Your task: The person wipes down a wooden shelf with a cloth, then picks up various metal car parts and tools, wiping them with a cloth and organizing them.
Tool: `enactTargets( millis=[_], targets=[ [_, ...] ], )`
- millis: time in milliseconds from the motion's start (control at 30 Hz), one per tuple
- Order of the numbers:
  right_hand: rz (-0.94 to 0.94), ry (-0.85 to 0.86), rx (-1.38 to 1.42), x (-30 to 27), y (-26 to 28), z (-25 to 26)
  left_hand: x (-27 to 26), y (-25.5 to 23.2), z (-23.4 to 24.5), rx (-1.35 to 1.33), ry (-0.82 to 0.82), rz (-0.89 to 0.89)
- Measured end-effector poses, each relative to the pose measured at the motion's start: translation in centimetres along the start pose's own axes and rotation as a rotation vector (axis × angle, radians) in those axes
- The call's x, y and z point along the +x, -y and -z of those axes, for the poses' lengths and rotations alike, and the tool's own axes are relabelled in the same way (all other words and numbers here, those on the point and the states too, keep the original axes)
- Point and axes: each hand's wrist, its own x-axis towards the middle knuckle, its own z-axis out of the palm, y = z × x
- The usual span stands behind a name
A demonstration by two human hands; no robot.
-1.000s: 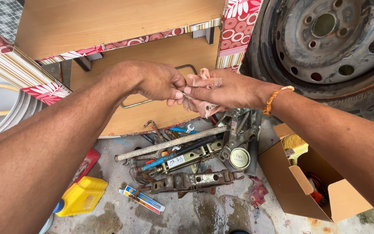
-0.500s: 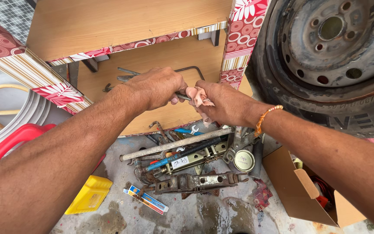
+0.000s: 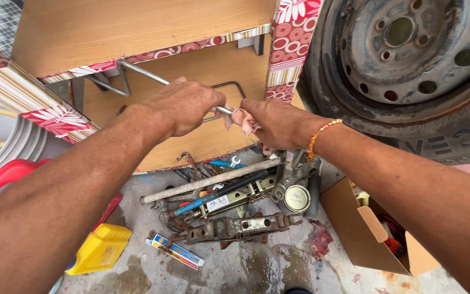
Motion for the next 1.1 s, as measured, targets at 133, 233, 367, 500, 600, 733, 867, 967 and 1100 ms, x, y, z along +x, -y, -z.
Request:
enactTargets(
  millis=[133, 233, 367, 500, 600, 733, 867, 967, 1100],
  targets=[
    [0.251, -0.12, -0.133, 0.9, -2.1, -0.9, 0.1, -0.4, 0.6, -0.01, 0.062, 0.043],
    [0.325, -0.258, -0.143, 1.0, -2.5, -1.6, 0.5, -0.6, 1.2, -0.027, 0.079, 0.179],
    [0.534, -0.67, -0.53, 0.5, -1.1, -1.9, 0.4, 0.6, 1.1, -0.039, 0.119, 0.348],
    [0.481, -0.594, -0.533, 0.4, 0.2, -2.4, 0.2, 2.7, -0.5, -0.097, 0.096, 0.431],
    [0.441, -0.453, -0.426, 0.5, 0.4, -2.9, -0.2, 4.1, -1.6, -0.09, 0.107, 0.456],
    [0.392, -0.361, -0.434, 1.6, -0.2, -3.2, -0.8, 5.2, -2.9, -0.161, 0.12, 0.512],
    [0.351, -0.281, -0.428, 2.7, -0.6, -3.7, -1.3, 6.4, -3.9, -0.214, 0.12, 0.588],
    [0.395, -0.291, -0.399, 3.4, -0.7, -4.2, -1.3, 7.1, -4.9, -0.226, 0.091, 0.584],
    [0.391, -0.254, -0.343, 4.1, 0.1, -4.6, -1.3, 7.8, -5.8, -0.208, 0.09, 0.594]
  ],
)
